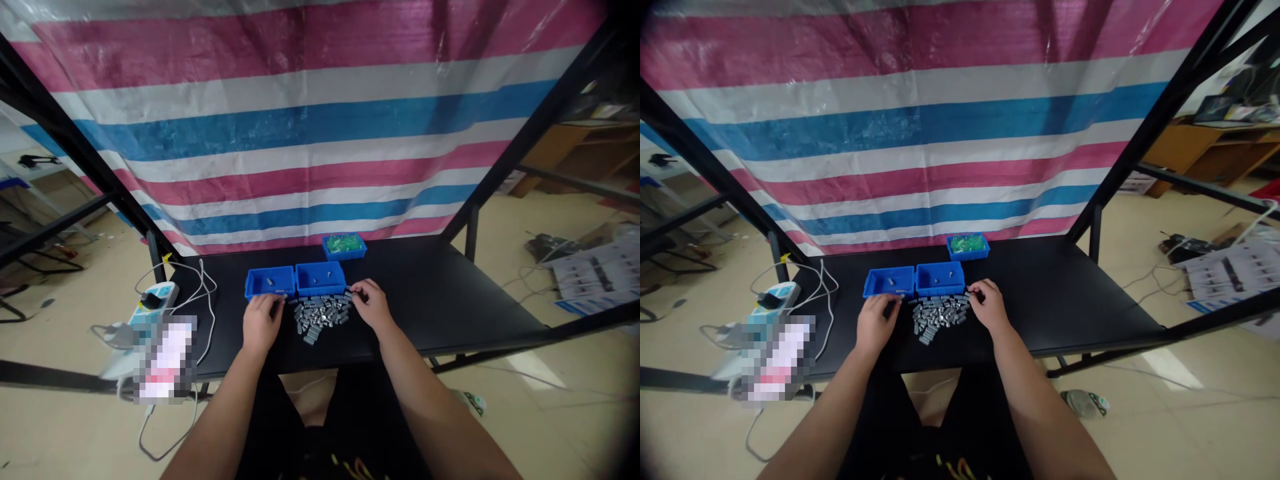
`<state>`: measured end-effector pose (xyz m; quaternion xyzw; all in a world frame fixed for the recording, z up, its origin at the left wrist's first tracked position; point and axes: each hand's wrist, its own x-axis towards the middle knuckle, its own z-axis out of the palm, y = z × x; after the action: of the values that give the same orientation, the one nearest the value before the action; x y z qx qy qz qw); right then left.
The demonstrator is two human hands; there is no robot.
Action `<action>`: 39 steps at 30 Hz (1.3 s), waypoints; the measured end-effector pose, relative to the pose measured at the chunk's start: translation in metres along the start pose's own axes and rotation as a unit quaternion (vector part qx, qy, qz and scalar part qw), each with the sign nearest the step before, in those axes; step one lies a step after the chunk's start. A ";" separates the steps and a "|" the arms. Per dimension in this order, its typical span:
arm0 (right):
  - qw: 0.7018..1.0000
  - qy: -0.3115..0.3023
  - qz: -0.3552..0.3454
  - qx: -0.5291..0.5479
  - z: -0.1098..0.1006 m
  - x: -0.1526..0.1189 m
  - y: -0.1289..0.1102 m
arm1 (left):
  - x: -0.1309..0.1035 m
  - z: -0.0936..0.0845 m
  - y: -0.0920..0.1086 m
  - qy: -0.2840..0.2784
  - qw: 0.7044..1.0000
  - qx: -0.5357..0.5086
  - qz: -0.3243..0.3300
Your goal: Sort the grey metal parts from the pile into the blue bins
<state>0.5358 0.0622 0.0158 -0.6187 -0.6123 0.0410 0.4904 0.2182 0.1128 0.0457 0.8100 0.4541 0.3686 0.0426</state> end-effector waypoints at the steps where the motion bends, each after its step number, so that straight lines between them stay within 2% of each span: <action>1: 0.999 -0.027 -0.024 0.011 0.000 0.000 -0.004 | 0.008 -0.003 -0.002 0.018 1.000 0.007 0.001; 5: 0.990 -0.113 -0.073 0.032 -0.002 -0.002 -0.015 | 0.034 -0.010 -0.008 0.037 0.996 0.078 -0.030; 8: 0.986 -0.141 -0.084 0.030 -0.004 -0.004 -0.019 | 0.034 -0.013 -0.005 0.034 0.996 0.076 -0.030; 11: 0.980 -0.171 -0.102 0.018 -0.005 -0.007 -0.026 | 0.016 -0.016 0.009 -0.010 1.000 0.001 0.012; 14: 0.973 -0.200 -0.118 0.003 -0.005 -0.010 -0.032 | -0.010 -0.015 0.027 -0.103 0.991 -0.072 0.051; 16: 0.971 -0.207 -0.121 -0.008 -0.004 -0.011 -0.034 | -0.025 -0.013 0.036 -0.147 0.984 -0.082 0.052; 19: 0.971 -0.206 -0.118 -0.020 -0.001 -0.012 -0.034 | -0.038 -0.006 0.041 -0.175 0.982 -0.055 0.038; 23: 0.971 -0.204 -0.116 -0.034 0.002 -0.013 -0.033 | -0.043 0.002 0.036 -0.159 0.987 -0.008 0.007; 30: 0.972 -0.196 -0.118 -0.056 0.006 -0.013 -0.036 | -0.047 0.009 0.029 -0.115 0.993 -0.030 -0.014; 34: 0.969 -0.201 -0.130 -0.055 0.005 -0.012 -0.036 | -0.049 0.009 0.027 -0.111 0.992 -0.064 -0.021; 39: 0.967 -0.211 -0.135 -0.042 0.005 -0.011 -0.037 | -0.049 0.010 0.023 -0.065 0.985 -0.139 -0.081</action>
<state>0.5034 0.0471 0.0317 -0.5272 -0.7813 0.0788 0.3247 0.2253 0.0649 0.0206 0.7787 0.4594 0.3701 0.2138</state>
